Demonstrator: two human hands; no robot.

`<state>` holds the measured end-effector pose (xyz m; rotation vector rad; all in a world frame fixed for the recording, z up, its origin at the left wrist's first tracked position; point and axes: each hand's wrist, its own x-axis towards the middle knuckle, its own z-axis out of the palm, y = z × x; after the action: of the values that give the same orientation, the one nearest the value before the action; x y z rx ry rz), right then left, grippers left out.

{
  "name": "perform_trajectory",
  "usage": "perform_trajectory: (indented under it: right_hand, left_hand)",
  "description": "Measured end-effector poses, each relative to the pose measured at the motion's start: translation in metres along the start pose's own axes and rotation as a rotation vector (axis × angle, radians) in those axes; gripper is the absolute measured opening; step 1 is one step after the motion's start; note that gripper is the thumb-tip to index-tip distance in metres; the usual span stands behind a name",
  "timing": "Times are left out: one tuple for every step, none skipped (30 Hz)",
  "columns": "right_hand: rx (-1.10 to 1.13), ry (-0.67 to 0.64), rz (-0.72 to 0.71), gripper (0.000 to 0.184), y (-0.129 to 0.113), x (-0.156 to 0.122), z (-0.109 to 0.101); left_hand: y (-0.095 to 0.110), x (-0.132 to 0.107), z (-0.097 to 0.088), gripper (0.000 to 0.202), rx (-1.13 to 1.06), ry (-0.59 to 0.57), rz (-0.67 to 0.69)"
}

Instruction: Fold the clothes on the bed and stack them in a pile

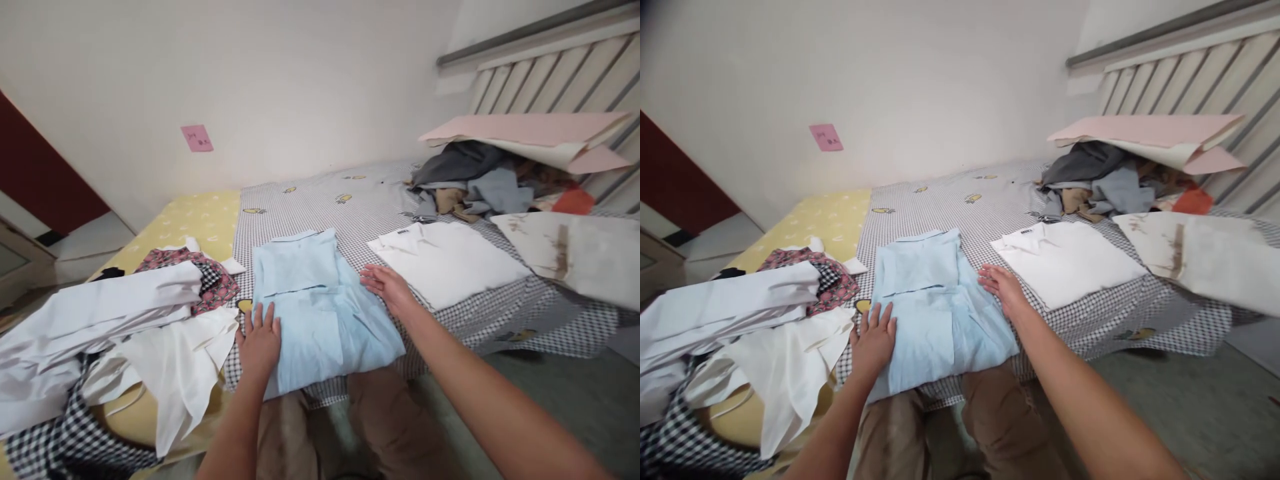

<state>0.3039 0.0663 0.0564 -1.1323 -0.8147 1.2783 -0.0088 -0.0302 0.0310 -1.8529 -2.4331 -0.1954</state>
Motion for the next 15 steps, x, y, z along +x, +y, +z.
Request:
perform_trajectory:
  right_hand:
    - [0.003,0.05,-0.026,0.017,-0.003,0.0,-0.005]
    - [0.008,0.09,-0.054,0.015,-0.005,-0.001,-0.009]
    - [0.015,0.125,-0.079,0.015,-0.006,-0.003,-0.013]
    - [0.025,0.162,-0.103,0.015,-0.007,-0.007,-0.015]
    - [0.031,0.19,-0.128,0.016,-0.008,-0.012,-0.016]
    - [0.03,0.201,-0.155,0.017,-0.008,-0.018,-0.016]
    - [0.02,0.192,-0.186,0.019,-0.009,-0.024,-0.015]
    - [-0.001,0.163,-0.216,0.02,-0.009,-0.03,-0.014]
    - [-0.038,0.113,-0.235,0.021,-0.008,-0.036,-0.012]
    - [-0.095,0.042,-0.235,0.022,-0.006,-0.041,-0.009]
    - [-0.17,-0.048,-0.206,0.022,-0.004,-0.045,-0.006]
    - [-0.254,-0.145,-0.15,0.023,0.0,-0.047,-0.003]
    - [-0.338,-0.242,-0.082,0.023,0.004,-0.047,0.0]
    - [-0.406,-0.317,-0.016,0.024,0.008,-0.046,0.002]
    - [-0.441,-0.354,0.034,0.027,0.012,-0.043,0.004]
  left_hand:
    - [0.0,0.0,0.0,0.054,-0.003,0.0,0.001]
    - [0.0,0.0,-0.001,0.054,-0.003,-0.001,-0.001]
    - [0.0,0.0,-0.001,0.054,-0.003,-0.005,-0.005]
    - [0.001,0.0,-0.002,0.054,-0.002,-0.01,-0.011]
    - [0.001,0.0,-0.003,0.054,-0.002,-0.014,-0.016]
    - [0.001,0.0,-0.003,0.054,-0.002,-0.02,-0.021]
    - [0.001,0.001,-0.003,0.054,-0.004,-0.027,-0.024]
    - [0.001,0.001,-0.003,0.055,-0.006,-0.033,-0.026]
    - [0.001,0.001,-0.004,0.055,-0.007,-0.038,-0.028]
    - [0.001,0.001,-0.004,0.055,-0.008,-0.041,-0.028]
    - [0.001,0.002,-0.003,0.055,-0.009,-0.042,-0.029]
    - [0.001,0.002,-0.003,0.055,-0.007,-0.037,-0.027]
    - [0.001,0.002,-0.003,0.055,-0.003,-0.028,-0.025]
    - [0.001,0.001,-0.002,0.055,0.003,-0.017,-0.021]
    - [0.001,0.001,-0.002,0.055,0.01,-0.006,-0.017]
